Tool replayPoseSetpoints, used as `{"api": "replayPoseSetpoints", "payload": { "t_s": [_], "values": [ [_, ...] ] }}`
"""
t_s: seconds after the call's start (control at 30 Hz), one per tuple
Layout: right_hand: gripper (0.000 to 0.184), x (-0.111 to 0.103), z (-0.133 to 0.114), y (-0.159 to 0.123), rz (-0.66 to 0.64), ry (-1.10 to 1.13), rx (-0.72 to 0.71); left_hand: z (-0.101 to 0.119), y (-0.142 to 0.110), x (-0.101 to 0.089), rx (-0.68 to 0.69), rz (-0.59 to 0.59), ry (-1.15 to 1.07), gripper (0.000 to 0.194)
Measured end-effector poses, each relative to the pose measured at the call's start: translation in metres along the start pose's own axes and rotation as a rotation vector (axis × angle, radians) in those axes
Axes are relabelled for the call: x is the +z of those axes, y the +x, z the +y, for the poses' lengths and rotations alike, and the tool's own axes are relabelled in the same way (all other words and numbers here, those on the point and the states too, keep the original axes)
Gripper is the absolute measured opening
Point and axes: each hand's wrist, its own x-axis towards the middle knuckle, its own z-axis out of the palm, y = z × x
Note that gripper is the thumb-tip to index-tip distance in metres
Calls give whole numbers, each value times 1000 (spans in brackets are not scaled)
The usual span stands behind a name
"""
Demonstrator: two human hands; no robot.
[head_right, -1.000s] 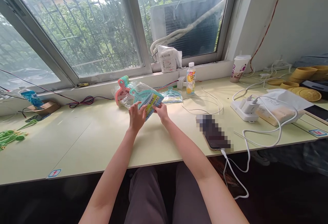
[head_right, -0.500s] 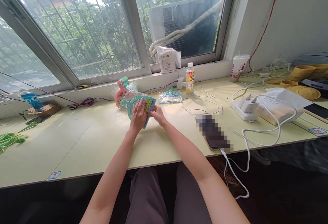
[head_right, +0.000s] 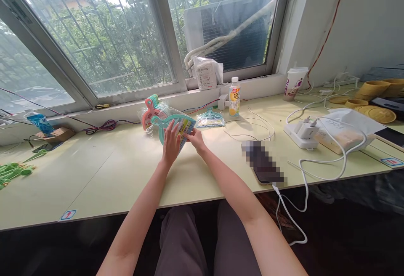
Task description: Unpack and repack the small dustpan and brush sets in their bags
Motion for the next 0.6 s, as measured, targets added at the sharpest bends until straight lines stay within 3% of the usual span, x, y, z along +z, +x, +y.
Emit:
{"api": "replayPoseSetpoints", "payload": {
  "t_s": [0.1,0.17,0.23,0.33,0.53,0.6],
  "values": [
    [31,-2,-5,1,53,58,-4,-4,5,-3,-331,389,-79,66],
    [29,-3,-6,2,69,91,-2,-13,8,-3,-554,476,-311,80],
    [29,-4,-5,2,67,110,0,-21,11,0,-713,348,-667,74],
    [28,-5,-1,3,87,115,-4,-25,10,9,-825,112,-1088,56],
    [21,-12,0,10,271,210,-12,-16,4,14,-801,-271,-1275,45],
    [20,-14,0,12,284,225,7,-18,5,11,-768,-298,-1276,49]
  ]
}}
